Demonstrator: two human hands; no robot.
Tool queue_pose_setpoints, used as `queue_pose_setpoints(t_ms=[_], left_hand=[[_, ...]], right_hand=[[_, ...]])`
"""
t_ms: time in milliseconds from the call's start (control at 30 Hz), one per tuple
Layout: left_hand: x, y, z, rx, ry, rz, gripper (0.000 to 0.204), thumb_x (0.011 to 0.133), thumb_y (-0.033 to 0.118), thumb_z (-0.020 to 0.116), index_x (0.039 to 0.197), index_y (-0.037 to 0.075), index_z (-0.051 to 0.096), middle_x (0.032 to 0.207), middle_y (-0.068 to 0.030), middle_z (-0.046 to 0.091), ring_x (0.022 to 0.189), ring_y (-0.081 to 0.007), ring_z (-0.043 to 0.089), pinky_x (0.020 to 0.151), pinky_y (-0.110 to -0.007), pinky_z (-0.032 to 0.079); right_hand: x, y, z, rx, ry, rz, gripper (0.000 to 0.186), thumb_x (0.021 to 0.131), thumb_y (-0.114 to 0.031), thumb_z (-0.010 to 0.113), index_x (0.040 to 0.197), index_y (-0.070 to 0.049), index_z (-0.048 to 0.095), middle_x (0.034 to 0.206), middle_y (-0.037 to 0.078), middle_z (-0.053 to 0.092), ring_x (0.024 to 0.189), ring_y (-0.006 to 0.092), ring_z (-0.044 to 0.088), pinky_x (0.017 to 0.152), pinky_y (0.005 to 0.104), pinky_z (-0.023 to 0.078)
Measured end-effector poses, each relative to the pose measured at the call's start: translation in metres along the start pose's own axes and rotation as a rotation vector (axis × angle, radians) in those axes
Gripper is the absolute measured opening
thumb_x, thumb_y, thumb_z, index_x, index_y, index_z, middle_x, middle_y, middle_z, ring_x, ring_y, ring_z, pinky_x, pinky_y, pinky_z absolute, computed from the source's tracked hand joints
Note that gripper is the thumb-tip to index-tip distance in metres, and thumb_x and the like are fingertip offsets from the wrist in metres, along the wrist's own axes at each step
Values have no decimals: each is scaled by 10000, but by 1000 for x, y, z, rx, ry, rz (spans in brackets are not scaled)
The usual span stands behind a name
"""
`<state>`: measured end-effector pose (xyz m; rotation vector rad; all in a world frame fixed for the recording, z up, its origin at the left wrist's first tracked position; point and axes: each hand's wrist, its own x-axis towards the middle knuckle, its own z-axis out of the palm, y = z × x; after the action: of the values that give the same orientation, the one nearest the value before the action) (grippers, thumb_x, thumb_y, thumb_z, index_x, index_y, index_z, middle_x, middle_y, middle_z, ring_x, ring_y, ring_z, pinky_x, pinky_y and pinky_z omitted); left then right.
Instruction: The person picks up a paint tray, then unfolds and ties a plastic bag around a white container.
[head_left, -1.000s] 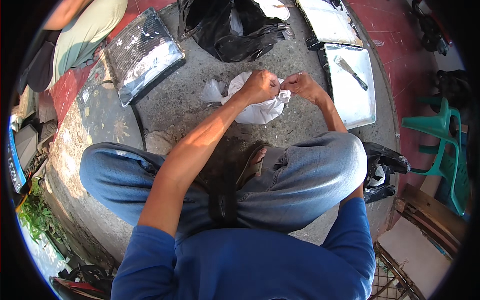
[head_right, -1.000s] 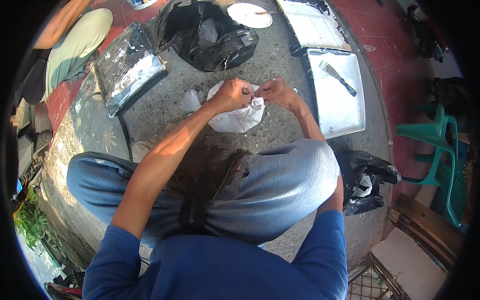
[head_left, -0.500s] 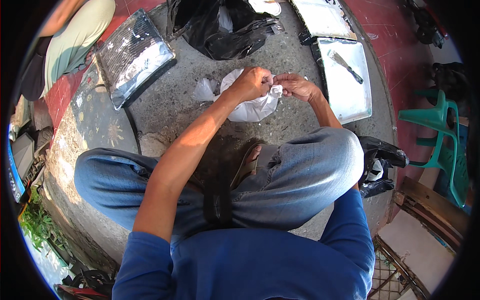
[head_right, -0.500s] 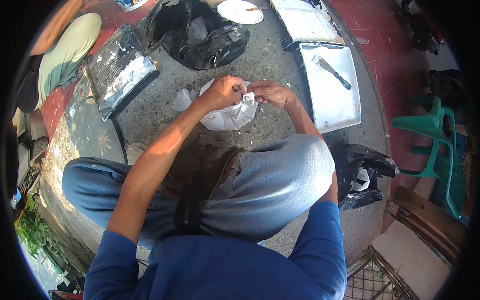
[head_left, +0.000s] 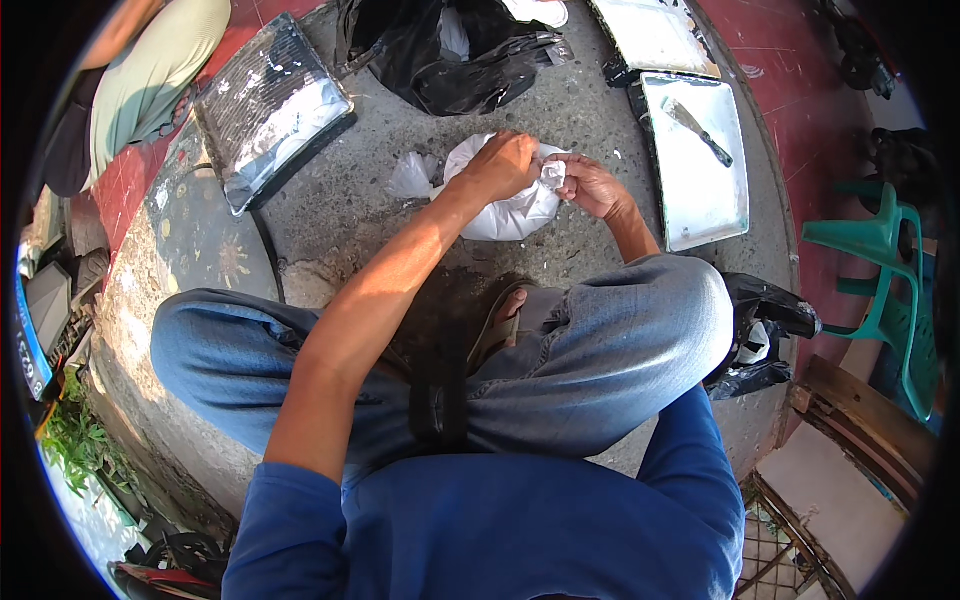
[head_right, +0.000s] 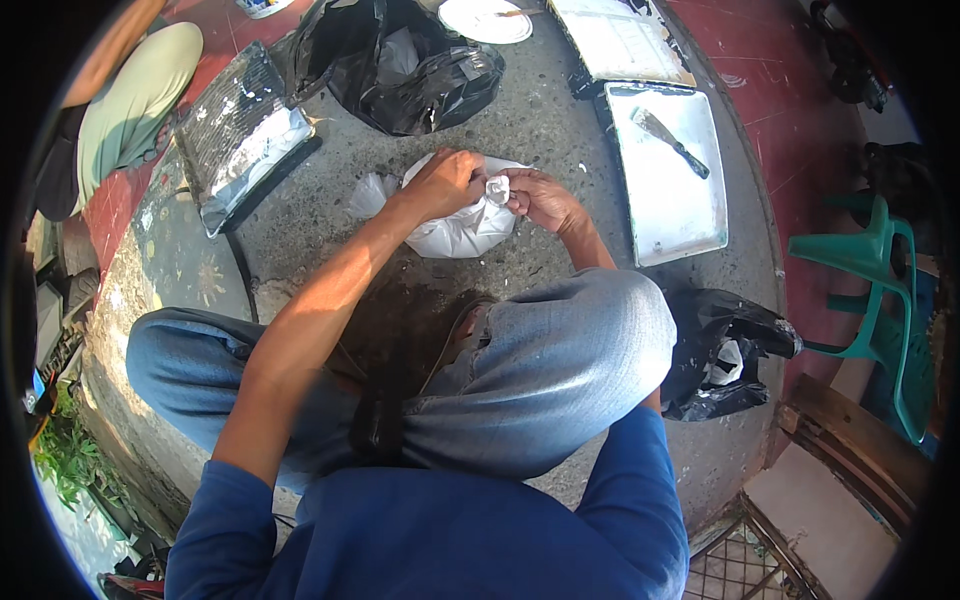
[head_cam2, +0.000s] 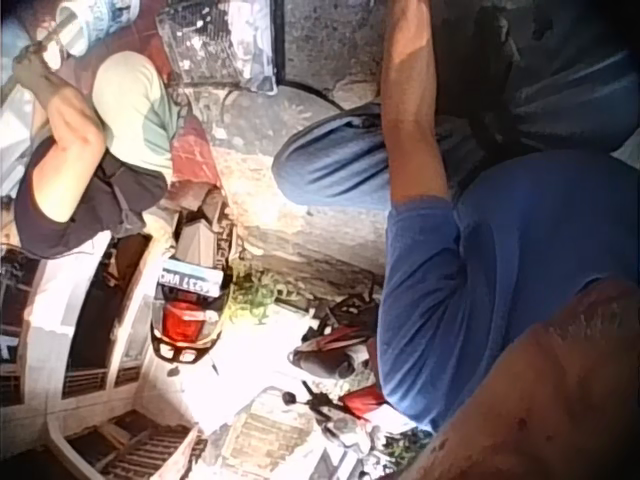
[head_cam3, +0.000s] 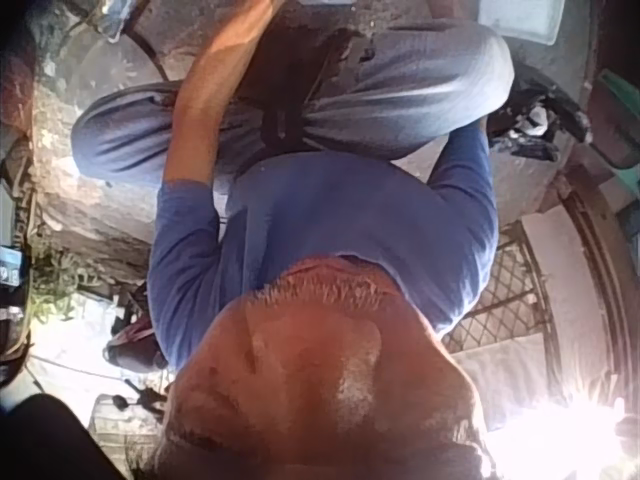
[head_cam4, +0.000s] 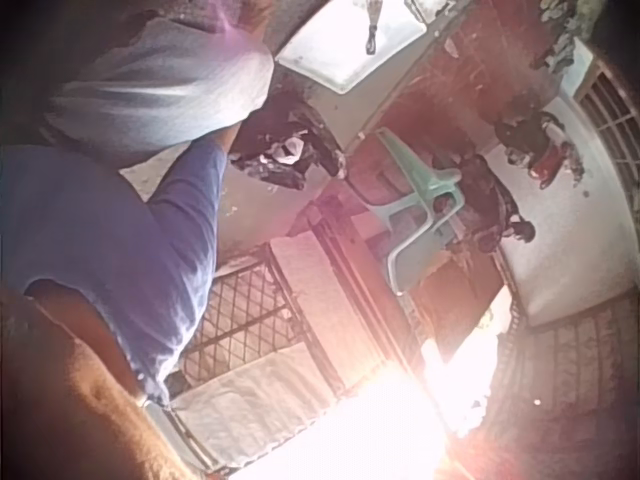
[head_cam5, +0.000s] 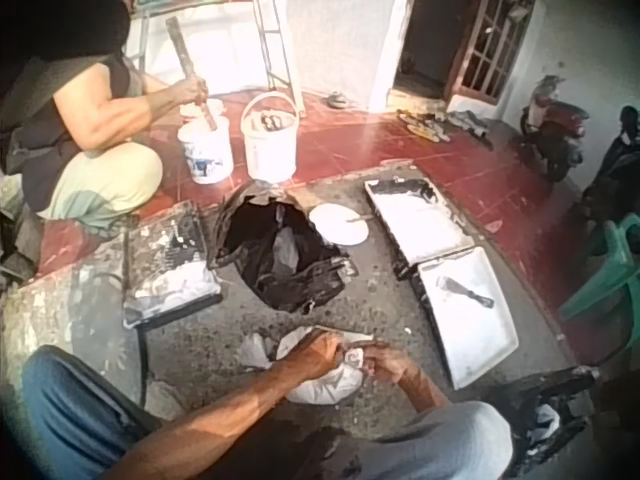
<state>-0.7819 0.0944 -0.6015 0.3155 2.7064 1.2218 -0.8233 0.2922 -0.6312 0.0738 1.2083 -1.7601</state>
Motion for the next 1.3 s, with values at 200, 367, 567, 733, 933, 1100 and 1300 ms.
queue_pose_setpoints(t_ms=[200,367,567,733,933,1100,1300], left_hand=[[-2,-1,0,-94,-25,-20,213,756,154,593,823,-47,612,769,-210,630,738,-320,634,681,-388,480],[-4,0,-1,-138,-24,-26,192,763,134,587,846,-38,604,763,-203,625,736,-330,626,671,-393,474],[-8,-1,5,-71,94,97,142,787,104,551,843,-16,599,757,-215,612,738,-366,607,660,-403,466],[-10,-9,7,-195,52,34,131,810,102,542,853,-5,605,726,-164,628,699,-261,628,638,-361,482],[-7,-19,14,-561,-79,-121,106,845,101,551,866,18,614,753,-69,640,674,-101,600,597,-260,478],[-7,-18,12,-657,-118,-153,72,860,68,555,870,25,612,790,-41,626,678,-73,577,598,-223,478],[-10,-9,4,-448,-34,27,112,843,37,573,939,9,622,795,-45,647,695,-81,603,614,-247,497]], right_hand=[[3,-19,-12,-177,-63,46,204,856,-130,589,1003,10,617,785,6,618,588,66,482,546,199,399],[10,-22,-14,-99,-55,117,193,835,-119,601,980,6,622,744,-12,600,570,56,473,542,193,395],[17,-12,-17,-9,-38,116,205,804,-120,606,970,-1,613,765,-13,598,595,49,472,570,189,393],[18,3,-18,93,-176,53,217,789,-114,590,982,-15,597,849,6,620,675,69,526,618,198,414],[15,19,-16,306,-197,-36,219,794,-136,569,987,-35,589,877,24,627,797,124,593,662,231,450],[18,23,-12,322,-52,-14,224,790,-147,579,982,-32,593,870,12,625,737,97,563,612,227,433],[21,19,-14,297,-31,33,217,792,-151,586,977,-40,602,866,9,627,696,90,549,574,215,415]])
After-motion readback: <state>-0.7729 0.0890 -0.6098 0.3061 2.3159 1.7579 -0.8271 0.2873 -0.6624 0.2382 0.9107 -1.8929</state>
